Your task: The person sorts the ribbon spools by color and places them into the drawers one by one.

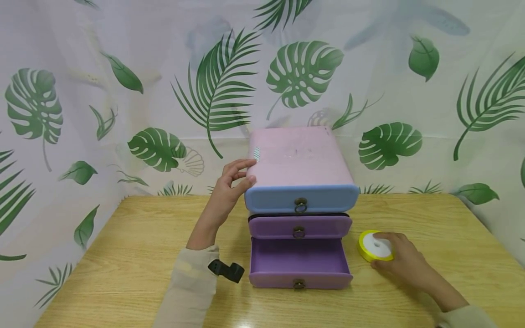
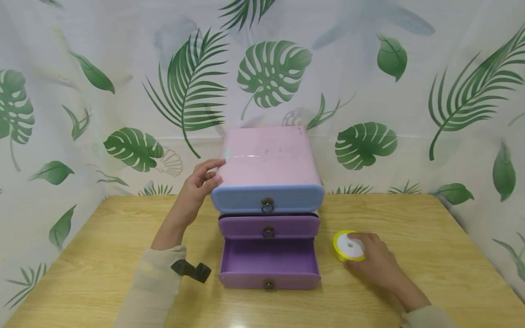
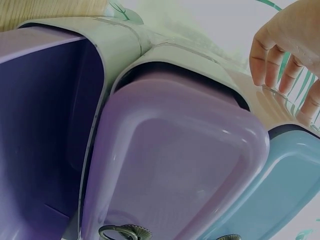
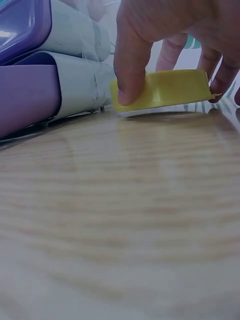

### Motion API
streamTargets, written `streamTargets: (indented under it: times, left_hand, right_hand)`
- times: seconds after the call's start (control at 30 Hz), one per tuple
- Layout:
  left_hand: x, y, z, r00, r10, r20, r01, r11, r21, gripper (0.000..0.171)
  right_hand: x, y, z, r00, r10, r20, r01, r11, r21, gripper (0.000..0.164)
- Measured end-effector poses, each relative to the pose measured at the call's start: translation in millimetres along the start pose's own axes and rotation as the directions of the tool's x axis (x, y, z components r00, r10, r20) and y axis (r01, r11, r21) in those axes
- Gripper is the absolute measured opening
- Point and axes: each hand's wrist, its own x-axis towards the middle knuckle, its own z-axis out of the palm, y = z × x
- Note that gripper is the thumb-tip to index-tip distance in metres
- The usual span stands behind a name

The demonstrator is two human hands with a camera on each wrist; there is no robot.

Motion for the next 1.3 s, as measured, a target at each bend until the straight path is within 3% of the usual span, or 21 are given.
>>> streamTargets:
  times: [0.57, 0.97, 1.3]
  left_hand:
    - [0.1, 0.2, -0.4, 1.0, -0.006, -0.002, 0.006, 1.0, 0.002, 0.045]
    - [0.3, 0.3, -0.7, 1.0, -0.006, -0.006, 0.006, 1.0, 0.004, 0.044]
    - [-0.3, -0.3, -0.2, 1.0, -0.01, -0.005, 0.01, 1.0, 0.009, 0.045]
  right_hand:
    - [-7.7, -26.0, -7.4, 0.986, -0.146, -0.081, 0.158, 0.972, 0.173, 0.058]
    - [-18.6, -63.0, -16.8, 0.979, -0.193, -0.057, 0.2, 0.968, 0.155, 0.057]
    - [-28.4, -78.2, -15.8, 0.98, -0.197, -0.031, 0.2, 0.973, 0.117, 0.056]
